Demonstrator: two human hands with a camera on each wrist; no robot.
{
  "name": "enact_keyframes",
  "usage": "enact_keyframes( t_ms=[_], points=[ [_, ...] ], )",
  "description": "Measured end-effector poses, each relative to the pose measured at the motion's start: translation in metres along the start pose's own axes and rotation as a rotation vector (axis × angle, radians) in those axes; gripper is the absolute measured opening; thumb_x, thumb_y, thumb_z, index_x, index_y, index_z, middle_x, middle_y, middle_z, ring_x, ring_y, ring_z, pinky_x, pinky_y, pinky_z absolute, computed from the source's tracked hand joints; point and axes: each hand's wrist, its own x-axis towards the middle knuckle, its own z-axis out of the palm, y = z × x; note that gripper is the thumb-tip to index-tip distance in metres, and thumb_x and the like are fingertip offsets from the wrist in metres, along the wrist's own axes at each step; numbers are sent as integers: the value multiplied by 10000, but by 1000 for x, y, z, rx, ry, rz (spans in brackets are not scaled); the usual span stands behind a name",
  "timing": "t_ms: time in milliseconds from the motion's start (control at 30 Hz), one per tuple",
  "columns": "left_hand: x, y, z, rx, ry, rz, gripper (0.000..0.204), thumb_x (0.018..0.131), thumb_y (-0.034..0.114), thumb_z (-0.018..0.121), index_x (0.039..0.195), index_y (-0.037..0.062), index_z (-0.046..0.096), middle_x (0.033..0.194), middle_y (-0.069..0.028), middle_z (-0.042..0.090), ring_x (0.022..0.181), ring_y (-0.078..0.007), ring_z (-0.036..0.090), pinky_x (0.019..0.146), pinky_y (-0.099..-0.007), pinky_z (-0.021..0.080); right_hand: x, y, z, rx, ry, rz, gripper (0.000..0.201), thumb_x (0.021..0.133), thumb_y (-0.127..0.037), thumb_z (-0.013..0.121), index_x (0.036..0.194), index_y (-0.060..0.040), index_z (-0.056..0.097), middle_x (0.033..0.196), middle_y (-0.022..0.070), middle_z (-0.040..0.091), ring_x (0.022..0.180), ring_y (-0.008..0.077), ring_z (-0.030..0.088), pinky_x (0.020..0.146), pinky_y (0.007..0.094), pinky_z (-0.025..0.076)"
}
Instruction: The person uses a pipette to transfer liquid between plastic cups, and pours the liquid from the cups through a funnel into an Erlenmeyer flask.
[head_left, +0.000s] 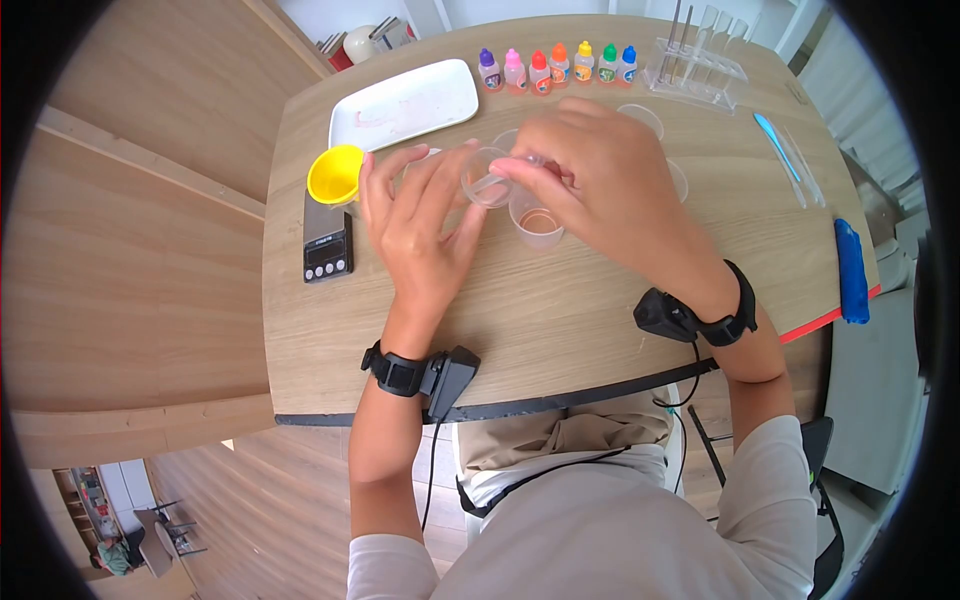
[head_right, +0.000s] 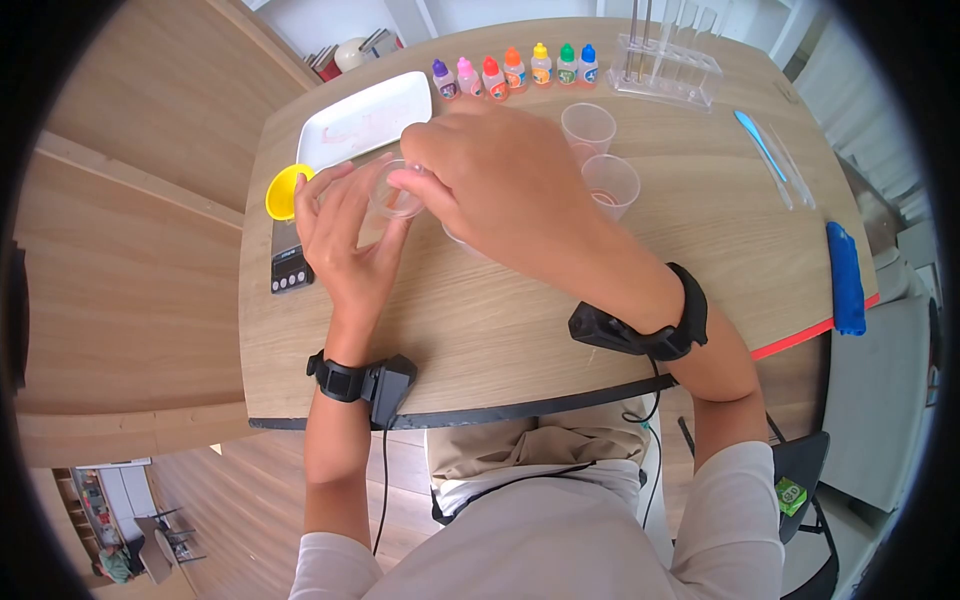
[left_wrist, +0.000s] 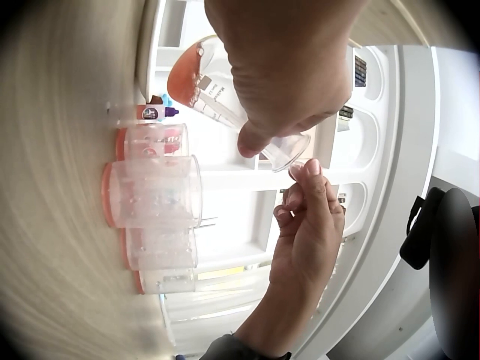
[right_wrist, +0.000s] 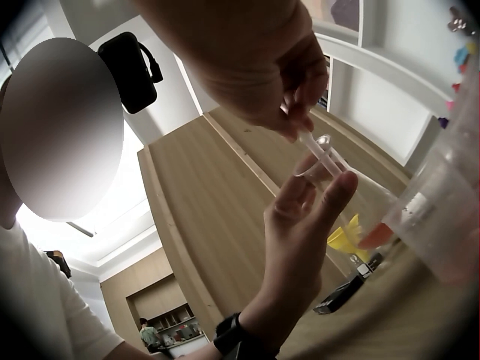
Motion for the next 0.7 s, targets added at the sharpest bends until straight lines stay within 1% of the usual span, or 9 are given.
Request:
enact_keyframes(
  t_ms=[133, 367, 533, 700],
  points=[
    [0, 0, 0, -16, 0, -18, 504, 626, 68, 789, 1113, 165, 704, 968, 30, 682, 1046, -236, 572, 1063, -517, 318, 3, 1, -2, 64, -5, 48, 215, 825, -228, 696, 734, -67, 585, 664, 63, 564, 664, 255, 564, 557, 385, 430],
    [0, -1, 1, -7, 6, -13, 502, 628, 77, 792, 1114, 167, 705, 960, 33, 680, 1049, -235, 571, 1067, -513, 316, 3, 1, 0, 66, -3, 59, 238, 832, -250, 698, 727, -66, 591, 669, 63, 576, 664, 250, 570, 562, 380, 434],
    [-1, -2, 0, -7, 1, -15, 497, 638, 80, 792, 1118, 173, 705, 989, 26, 682, 1047, -232, 571, 1069, -505, 317, 3, 3, 0, 121, 15, 92, 229, 834, -257, 700, 737, -71, 607, 665, 61, 579, 648, 247, 581, 567, 380, 440],
    [-1, -2, 1, -11, 8, -17, 495, 641, 85, 795, 1120, 171, 704, 1000, 20, 682, 1043, -234, 572, 1069, -503, 319, 3, 3, 0, 99, -1, 101, 240, 823, -277, 709, 737, -74, 614, 654, 52, 574, 639, 241, 576, 566, 372, 438]
  ],
)
